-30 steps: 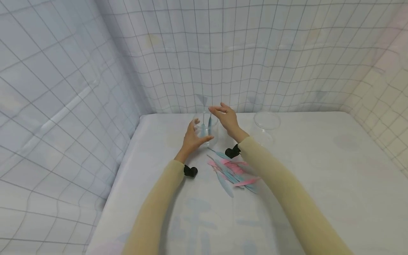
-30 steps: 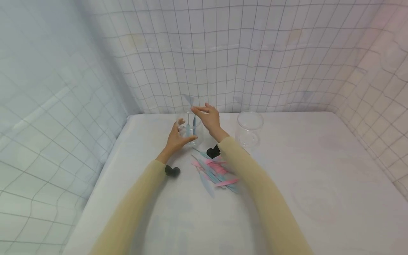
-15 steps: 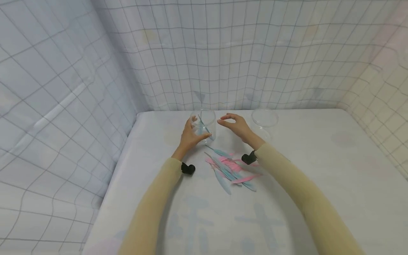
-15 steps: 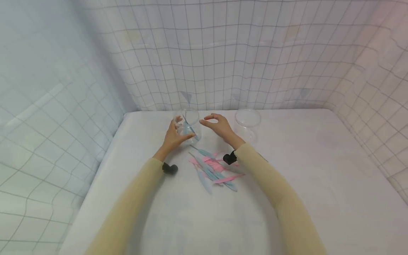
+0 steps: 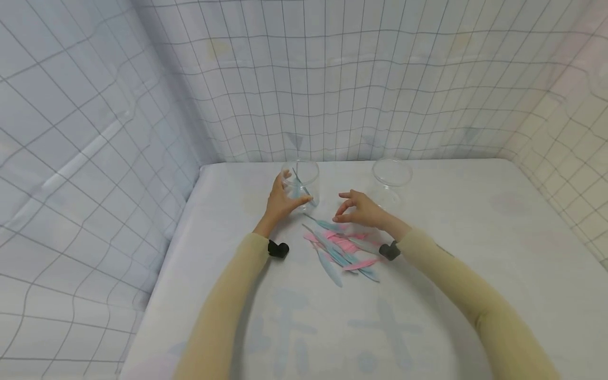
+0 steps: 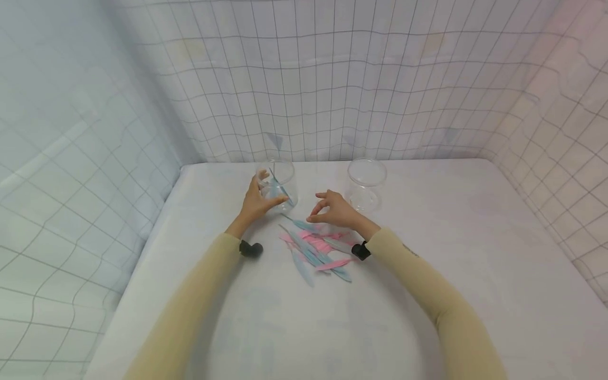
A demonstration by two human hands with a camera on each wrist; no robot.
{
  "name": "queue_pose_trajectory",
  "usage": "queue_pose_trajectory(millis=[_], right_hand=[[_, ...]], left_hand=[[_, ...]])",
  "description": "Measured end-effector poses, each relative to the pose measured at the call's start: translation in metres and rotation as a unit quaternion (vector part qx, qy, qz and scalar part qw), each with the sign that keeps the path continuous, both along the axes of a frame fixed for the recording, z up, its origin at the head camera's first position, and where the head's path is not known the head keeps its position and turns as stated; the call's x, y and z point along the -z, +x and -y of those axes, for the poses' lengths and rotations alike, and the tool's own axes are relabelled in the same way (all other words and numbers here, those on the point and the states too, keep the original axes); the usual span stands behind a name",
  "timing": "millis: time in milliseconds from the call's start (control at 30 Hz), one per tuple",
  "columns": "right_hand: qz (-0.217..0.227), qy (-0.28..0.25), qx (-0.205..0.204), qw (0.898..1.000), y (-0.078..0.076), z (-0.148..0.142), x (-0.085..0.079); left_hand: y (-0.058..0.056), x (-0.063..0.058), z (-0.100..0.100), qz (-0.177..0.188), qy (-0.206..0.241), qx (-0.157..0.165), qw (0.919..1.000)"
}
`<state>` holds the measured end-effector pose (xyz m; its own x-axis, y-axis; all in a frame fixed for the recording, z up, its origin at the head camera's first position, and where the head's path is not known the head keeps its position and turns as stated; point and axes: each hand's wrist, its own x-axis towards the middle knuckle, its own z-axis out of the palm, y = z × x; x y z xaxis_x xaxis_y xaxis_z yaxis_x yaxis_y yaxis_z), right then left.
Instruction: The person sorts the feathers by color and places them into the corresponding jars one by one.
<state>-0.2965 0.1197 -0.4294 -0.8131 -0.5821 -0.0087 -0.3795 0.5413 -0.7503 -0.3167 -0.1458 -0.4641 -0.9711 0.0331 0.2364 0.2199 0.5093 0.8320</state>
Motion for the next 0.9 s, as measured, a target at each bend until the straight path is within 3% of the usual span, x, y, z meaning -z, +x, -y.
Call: queue_pose_trajectory(millis=[167,333,500,733,900], right_hand=[[-0.015,0.034,-0.022,0.999,0.007,-0.006,0.007],[-0.007,0.036,-0.046,0.998,0.011,-0.013,0.014],[-0.002,0.057,-0.041,0.997,0.014,-0.013,0.016],[-0.027,0.115,-0.030,0.993,0.017,-0.010,0.020],[-0.038,0.128,-0.035,0.990,0.019,-0.008,0.019]], left_hand=[[0.001,0.000,-0.001,-0.002,0.000,-0.001,1.0000],[0.002,0.001,-0.002,-0.005,0.002,-0.001,1.0000],[0.004,0.001,-0.002,-0.005,0.003,0.000,1.0000],[0.004,0.002,-0.002,0.000,0.004,0.007,1.0000],[0.004,0.001,-0.002,-0.005,0.004,0.004,1.0000]])
